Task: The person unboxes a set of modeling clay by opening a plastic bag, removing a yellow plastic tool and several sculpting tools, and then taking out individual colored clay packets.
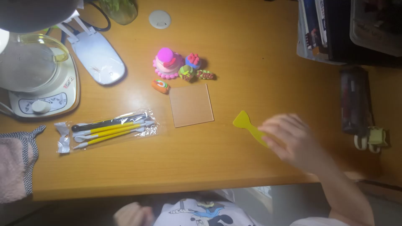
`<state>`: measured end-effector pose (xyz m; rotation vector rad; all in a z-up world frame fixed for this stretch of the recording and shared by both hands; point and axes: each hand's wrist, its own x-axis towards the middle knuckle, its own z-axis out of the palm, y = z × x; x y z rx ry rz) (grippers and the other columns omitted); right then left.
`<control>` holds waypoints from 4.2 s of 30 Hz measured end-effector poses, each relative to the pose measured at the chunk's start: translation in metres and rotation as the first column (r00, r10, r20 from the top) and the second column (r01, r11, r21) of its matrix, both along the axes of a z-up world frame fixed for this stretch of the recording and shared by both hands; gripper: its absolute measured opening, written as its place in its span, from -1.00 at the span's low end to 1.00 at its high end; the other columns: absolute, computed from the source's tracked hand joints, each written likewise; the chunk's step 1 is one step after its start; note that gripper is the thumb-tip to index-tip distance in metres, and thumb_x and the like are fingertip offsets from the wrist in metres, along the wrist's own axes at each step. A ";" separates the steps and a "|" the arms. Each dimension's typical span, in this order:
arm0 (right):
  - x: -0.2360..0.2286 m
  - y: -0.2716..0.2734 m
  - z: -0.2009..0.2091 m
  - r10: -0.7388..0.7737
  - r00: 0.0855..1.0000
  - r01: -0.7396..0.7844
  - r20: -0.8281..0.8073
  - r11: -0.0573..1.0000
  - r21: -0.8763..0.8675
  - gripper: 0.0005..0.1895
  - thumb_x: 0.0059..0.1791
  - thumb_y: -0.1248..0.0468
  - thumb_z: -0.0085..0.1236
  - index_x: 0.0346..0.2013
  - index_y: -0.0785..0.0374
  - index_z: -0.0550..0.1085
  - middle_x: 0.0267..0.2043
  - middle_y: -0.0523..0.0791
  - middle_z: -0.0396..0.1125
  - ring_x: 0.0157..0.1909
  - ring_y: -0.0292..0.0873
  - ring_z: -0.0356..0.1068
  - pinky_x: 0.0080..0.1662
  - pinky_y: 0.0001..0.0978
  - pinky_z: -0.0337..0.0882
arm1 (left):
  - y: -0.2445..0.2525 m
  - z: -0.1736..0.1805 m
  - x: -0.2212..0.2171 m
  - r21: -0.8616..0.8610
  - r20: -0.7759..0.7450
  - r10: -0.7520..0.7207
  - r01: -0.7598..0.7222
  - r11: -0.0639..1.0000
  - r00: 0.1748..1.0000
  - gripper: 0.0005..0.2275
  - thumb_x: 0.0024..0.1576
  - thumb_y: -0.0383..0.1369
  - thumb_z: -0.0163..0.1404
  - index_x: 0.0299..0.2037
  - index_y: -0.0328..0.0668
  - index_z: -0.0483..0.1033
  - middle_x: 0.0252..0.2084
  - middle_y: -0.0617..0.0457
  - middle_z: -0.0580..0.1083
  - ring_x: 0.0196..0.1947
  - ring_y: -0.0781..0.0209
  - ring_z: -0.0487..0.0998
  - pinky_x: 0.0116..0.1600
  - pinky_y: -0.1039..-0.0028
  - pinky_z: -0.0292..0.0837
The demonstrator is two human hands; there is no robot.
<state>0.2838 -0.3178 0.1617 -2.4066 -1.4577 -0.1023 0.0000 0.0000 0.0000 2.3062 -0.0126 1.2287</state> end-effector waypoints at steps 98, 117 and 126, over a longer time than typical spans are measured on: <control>-0.017 0.210 -0.156 0.814 -0.018 0.994 -0.581 -0.049 -0.099 -0.63 0.14 -0.01 -0.02 0.08 0.17 0.36 0.16 0.07 0.40 0.17 0.06 0.45 0.21 -0.03 0.49 | -0.001 0.181 0.173 0.937 -0.338 0.221 0.306 0.167 0.915 -0.70 -0.05 -0.49 0.07 -0.08 -0.43 0.57 -0.35 -0.25 0.48 -0.36 -0.22 0.50 -0.15 0.00 0.40; 0.023 0.223 -0.154 0.861 0.070 0.978 -0.503 -0.158 -0.136 -0.68 0.15 0.04 -0.13 -0.40 0.13 0.25 -0.43 -0.11 0.18 -0.33 -0.09 0.27 -0.03 -0.19 0.40 | 0.001 0.190 0.166 0.969 -0.245 0.393 0.209 0.132 0.887 -0.65 0.18 -0.50 -0.17 0.18 -0.29 0.43 -0.16 -0.28 0.47 -0.38 -0.16 0.45 -0.26 0.13 0.30; 0.053 0.207 -0.184 0.854 0.137 0.980 -0.502 -0.190 -0.056 -0.63 0.15 0.07 -0.13 -0.48 0.16 0.27 -0.62 -0.15 0.13 -0.56 -0.18 0.15 -0.14 -0.22 0.43 | 0.006 0.219 0.153 0.982 -0.177 0.464 0.126 0.138 0.868 -0.72 0.21 -0.59 -0.19 0.07 -0.43 0.48 -0.20 -0.24 0.42 -0.38 -0.11 0.38 -0.19 0.17 0.26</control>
